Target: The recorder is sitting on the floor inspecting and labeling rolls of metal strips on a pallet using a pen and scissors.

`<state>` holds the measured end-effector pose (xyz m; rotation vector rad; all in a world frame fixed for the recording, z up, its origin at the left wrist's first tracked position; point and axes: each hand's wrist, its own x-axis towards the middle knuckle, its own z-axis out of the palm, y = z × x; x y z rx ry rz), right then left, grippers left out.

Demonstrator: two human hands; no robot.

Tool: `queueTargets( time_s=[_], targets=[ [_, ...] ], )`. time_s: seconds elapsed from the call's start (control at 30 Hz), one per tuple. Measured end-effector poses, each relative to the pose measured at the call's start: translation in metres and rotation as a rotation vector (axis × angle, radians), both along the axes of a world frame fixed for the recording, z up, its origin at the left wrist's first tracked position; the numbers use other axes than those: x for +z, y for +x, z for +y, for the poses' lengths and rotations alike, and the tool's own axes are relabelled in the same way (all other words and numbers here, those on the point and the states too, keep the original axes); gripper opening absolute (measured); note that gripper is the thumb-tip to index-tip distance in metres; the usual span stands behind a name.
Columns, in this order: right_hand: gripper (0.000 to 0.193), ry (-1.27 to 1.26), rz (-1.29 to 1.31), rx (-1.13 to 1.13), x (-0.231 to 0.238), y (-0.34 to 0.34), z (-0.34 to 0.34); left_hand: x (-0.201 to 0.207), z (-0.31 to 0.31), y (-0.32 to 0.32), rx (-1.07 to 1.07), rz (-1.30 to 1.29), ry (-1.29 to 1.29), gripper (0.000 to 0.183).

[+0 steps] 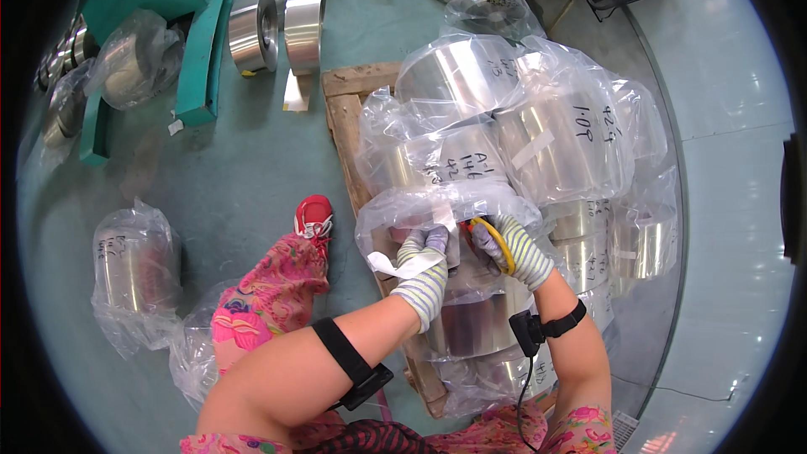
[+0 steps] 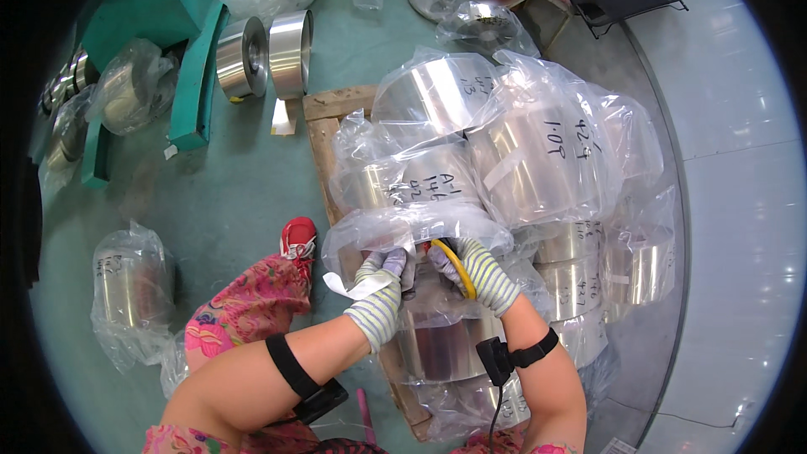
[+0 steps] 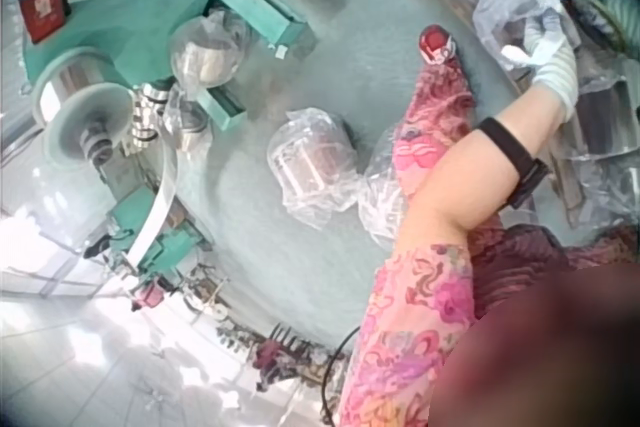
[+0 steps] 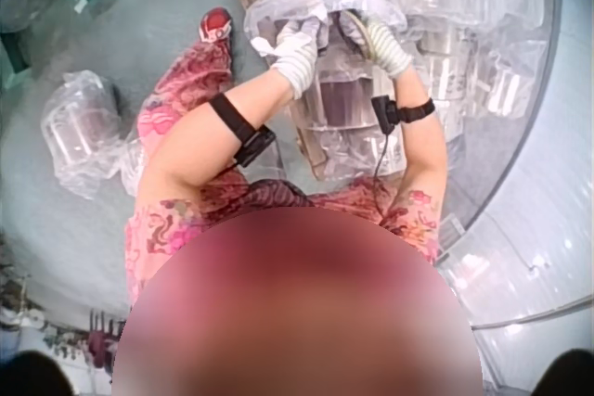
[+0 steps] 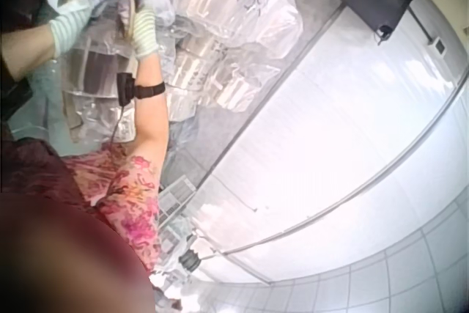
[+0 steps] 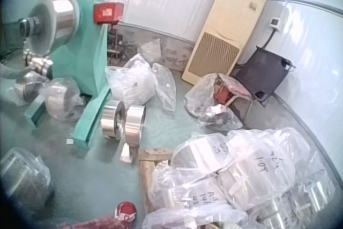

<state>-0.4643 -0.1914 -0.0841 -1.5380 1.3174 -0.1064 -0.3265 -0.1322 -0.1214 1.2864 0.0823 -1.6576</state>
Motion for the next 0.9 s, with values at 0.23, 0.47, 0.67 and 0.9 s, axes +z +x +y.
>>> queueTargets(
  time_s=[0.23, 0.47, 0.67, 0.9],
  targets=[
    [0.036, 0.024, -0.005, -0.065, -0.001, 0.006, -0.005, 0.001, 0.0, 0.001, 0.026, 0.045, -0.047, 0.016],
    [0.032, -0.222, 0.146, 0.141, 0.011, 0.013, 0.004, -0.012, 0.046, -0.016, -0.179, -0.075, -0.019, 0.016],
    [0.03, -0.119, 0.398, 0.091, 0.022, -0.026, 0.064, -0.026, 0.1, -0.023, -0.543, -0.454, 0.024, 0.027],
    [0.043, -0.225, 0.125, -0.756, 0.007, -0.048, 0.2, -0.001, 0.109, -0.02, -0.648, -0.651, -0.274, 0.018]
  ],
)
